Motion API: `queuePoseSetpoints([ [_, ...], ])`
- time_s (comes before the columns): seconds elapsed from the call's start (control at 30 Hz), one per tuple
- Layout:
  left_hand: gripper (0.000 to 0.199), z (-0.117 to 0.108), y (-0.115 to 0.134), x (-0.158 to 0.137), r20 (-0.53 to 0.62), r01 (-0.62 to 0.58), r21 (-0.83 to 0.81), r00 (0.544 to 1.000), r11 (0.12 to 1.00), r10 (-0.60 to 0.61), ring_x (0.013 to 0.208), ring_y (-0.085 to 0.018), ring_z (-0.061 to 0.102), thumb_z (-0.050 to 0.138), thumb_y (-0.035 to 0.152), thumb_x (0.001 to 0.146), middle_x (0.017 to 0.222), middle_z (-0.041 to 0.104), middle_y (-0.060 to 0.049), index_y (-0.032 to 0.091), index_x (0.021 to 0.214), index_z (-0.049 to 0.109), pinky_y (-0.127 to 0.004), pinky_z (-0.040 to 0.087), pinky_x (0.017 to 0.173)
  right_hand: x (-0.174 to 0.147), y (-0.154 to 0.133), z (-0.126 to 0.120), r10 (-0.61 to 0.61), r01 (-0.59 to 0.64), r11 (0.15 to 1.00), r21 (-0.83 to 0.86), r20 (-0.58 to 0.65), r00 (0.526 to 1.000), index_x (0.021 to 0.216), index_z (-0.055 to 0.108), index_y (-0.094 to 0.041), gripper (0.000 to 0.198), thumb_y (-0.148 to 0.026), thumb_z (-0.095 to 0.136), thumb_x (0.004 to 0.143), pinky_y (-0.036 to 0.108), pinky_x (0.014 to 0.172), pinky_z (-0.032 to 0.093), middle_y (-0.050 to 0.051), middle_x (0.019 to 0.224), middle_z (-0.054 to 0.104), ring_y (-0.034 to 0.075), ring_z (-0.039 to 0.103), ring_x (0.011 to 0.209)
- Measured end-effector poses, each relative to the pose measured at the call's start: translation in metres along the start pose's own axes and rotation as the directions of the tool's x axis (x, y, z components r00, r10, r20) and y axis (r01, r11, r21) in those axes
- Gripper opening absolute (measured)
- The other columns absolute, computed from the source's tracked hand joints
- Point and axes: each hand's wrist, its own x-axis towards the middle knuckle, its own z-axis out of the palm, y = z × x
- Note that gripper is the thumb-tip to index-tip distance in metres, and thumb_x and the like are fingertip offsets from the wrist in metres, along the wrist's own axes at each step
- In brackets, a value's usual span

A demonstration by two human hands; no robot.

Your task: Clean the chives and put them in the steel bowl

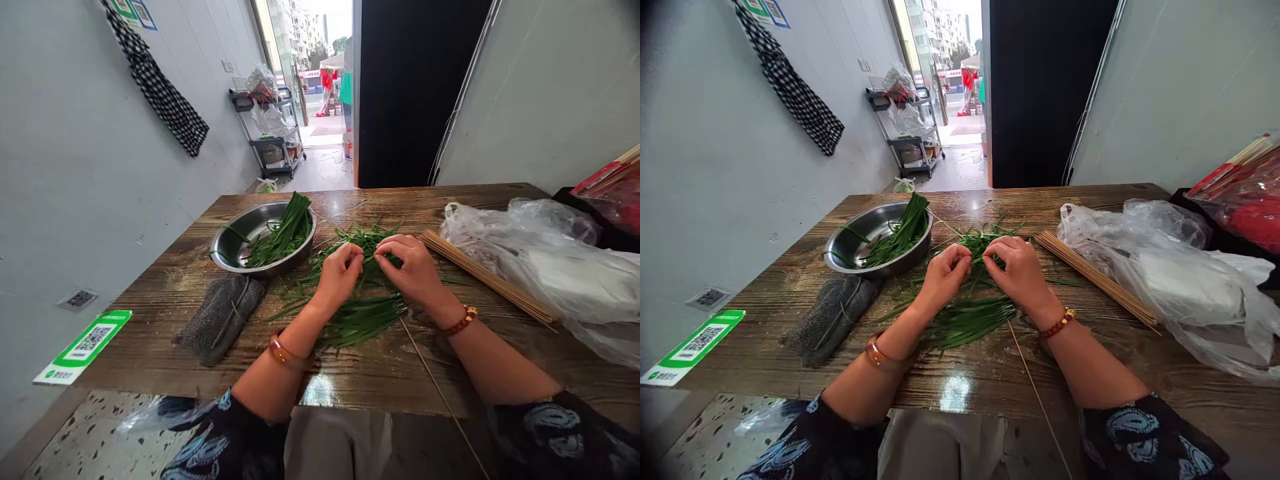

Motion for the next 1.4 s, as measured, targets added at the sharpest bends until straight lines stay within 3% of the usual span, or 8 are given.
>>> queuePoseSetpoints([
  [0.1, 0.007, -0.001, -0.001, 0.002, -0.049, -0.017, 0.023, 0.999, 1.000, 0.018, 0.057, -0.010, 0.049, 0.052, 0.018, 0.082, 0.060, 0.053, 0.004, 0.017, 0.076, 0.054, -0.023, 0.037, 0.058, 0.000, 0.007, 0.001, 0.066, -0.066, 0.998, 0.007, -0.026, 0.998, 0.087, 0.067, -0.022, 0.011, -0.024, 0.056, 0.087, 0.041, 0.087, 0.045, 0.007, 0.095, 0.071, 0.024, 0.062, 0.093],
  [0.3, 0.007, -0.002, -0.004, 0.003, -0.060, 0.017, -0.031, 0.998, 0.999, -0.018, 0.054, -0.009, 0.045, 0.052, 0.021, 0.083, 0.059, 0.053, 0.004, 0.017, 0.078, 0.053, -0.022, 0.035, 0.056, 0.003, 0.006, -0.001, 0.241, -0.233, 0.927, 0.293, 0.010, 0.970, 0.086, 0.069, -0.022, 0.017, -0.034, 0.058, 0.087, 0.034, 0.072, 0.048, 0.005, 0.092, 0.070, 0.021, 0.064, 0.087],
  [0.6, 0.009, 0.000, -0.003, 0.001, -0.015, 0.096, -0.146, 0.995, 0.985, -0.099, 0.046, -0.008, 0.048, 0.055, 0.026, 0.082, 0.060, 0.056, 0.004, 0.017, 0.079, 0.054, -0.020, 0.036, 0.048, 0.004, -0.001, 0.000, 0.198, -0.189, 0.912, 0.363, 0.013, 0.980, 0.076, 0.067, -0.021, 0.010, -0.028, 0.063, 0.082, 0.036, 0.082, 0.048, 0.005, 0.089, 0.071, 0.020, 0.064, 0.087],
  [0.73, 0.008, -0.004, -0.006, 0.004, -0.098, 0.064, -0.124, 0.992, 0.990, -0.076, 0.059, -0.010, 0.056, 0.059, 0.023, 0.078, 0.067, 0.061, 0.001, 0.016, 0.076, 0.058, -0.021, 0.042, 0.058, 0.007, -0.011, -0.013, 0.090, -0.106, 0.908, 0.406, 0.060, 0.994, 0.074, 0.066, -0.022, 0.009, -0.025, 0.063, 0.083, 0.036, 0.085, 0.048, 0.004, 0.091, 0.070, 0.019, 0.064, 0.089],
  [0.83, 0.008, -0.006, -0.007, 0.004, -0.072, 0.063, -0.106, 0.995, 0.992, -0.071, 0.060, -0.011, 0.055, 0.060, 0.023, 0.077, 0.066, 0.061, 0.001, 0.015, 0.076, 0.061, -0.022, 0.042, 0.059, 0.007, -0.019, -0.018, -0.005, -0.062, 0.879, 0.473, 0.139, 0.990, 0.076, 0.066, -0.023, 0.008, -0.022, 0.063, 0.082, 0.034, 0.084, 0.049, 0.003, 0.091, 0.070, 0.018, 0.064, 0.087],
  [1.07, 0.011, 0.000, -0.004, 0.000, 0.053, 0.083, -0.134, 0.996, 0.988, -0.076, 0.057, -0.011, 0.054, 0.061, 0.025, 0.076, 0.061, 0.060, 0.001, 0.015, 0.076, 0.064, -0.022, 0.040, 0.055, 0.005, -0.016, -0.010, 0.032, -0.018, 0.959, 0.282, -0.044, 0.999, 0.073, 0.065, -0.021, 0.010, -0.014, 0.062, 0.080, 0.033, 0.078, 0.048, 0.003, 0.084, 0.066, 0.018, 0.061, 0.084],
  [1.4, 0.013, 0.002, 0.001, -0.002, 0.051, 0.077, -0.190, 0.996, 0.979, -0.068, 0.057, -0.008, 0.049, 0.064, 0.026, 0.075, 0.061, 0.058, 0.002, 0.013, 0.080, 0.067, -0.020, 0.038, 0.054, 0.005, -0.017, -0.008, 0.032, -0.015, 0.971, 0.238, -0.071, 0.997, 0.071, 0.062, -0.021, 0.011, -0.015, 0.061, 0.079, 0.035, 0.077, 0.049, 0.004, 0.082, 0.066, 0.019, 0.062, 0.082],
])
